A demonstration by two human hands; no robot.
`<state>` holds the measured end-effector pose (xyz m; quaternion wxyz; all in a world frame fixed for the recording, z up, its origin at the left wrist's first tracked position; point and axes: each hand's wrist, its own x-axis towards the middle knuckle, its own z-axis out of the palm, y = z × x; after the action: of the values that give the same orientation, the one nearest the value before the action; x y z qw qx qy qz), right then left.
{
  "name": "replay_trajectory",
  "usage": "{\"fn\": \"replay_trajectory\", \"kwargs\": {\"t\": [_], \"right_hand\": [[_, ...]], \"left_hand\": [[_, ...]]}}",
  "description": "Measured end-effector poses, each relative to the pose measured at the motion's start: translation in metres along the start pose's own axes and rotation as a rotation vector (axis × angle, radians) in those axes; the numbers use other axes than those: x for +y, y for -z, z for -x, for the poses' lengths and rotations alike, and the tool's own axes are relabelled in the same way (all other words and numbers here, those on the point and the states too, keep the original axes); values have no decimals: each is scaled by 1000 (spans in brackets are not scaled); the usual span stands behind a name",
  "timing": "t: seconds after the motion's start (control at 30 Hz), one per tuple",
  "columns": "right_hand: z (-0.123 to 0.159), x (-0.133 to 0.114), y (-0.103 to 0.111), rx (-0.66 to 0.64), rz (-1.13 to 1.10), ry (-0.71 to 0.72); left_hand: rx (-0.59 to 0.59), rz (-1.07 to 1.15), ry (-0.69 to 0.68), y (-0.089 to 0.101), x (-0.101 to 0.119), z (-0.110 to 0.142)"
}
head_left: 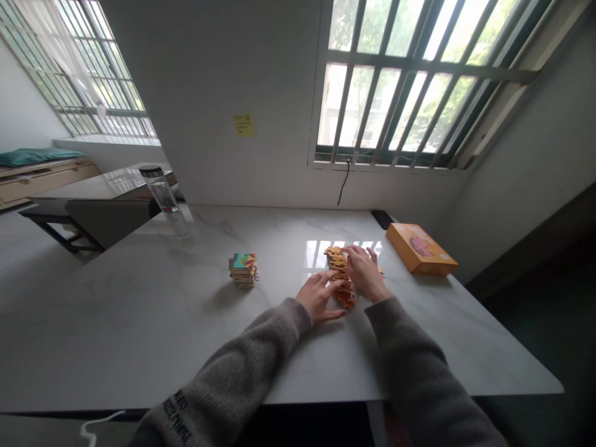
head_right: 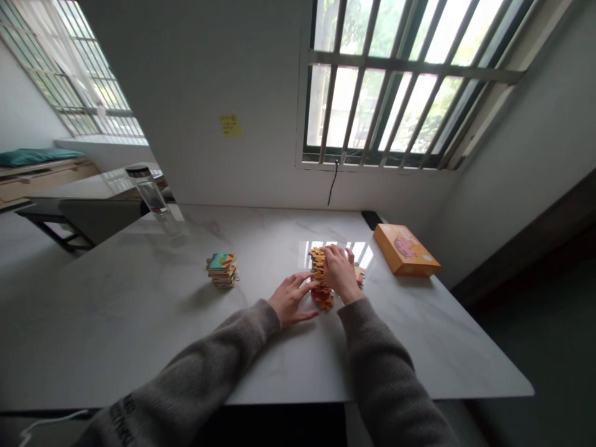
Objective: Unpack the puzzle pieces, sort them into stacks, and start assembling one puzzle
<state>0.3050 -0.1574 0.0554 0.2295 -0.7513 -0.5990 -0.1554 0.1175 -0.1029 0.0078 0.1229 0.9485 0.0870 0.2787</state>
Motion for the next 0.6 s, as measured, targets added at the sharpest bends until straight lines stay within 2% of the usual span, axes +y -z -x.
{"fn": "replay_trajectory", "kwargs": {"t": [0.13, 0.23, 0.37, 0.6], "right_hand": [[-2, 23, -5, -89, 7, -5], [-8, 36, -8, -197, 37, 17], [-27, 50, -10, -346, 64, 38], [-60, 55, -24, -495, 23, 63]], "left_hand": [[-26, 14, -3, -20, 3, -21], [-73, 0, -3, -28, 7, -30], [-108, -9, 7, -27, 11, -34], [-120, 8, 39, -26, 11, -32]]}}
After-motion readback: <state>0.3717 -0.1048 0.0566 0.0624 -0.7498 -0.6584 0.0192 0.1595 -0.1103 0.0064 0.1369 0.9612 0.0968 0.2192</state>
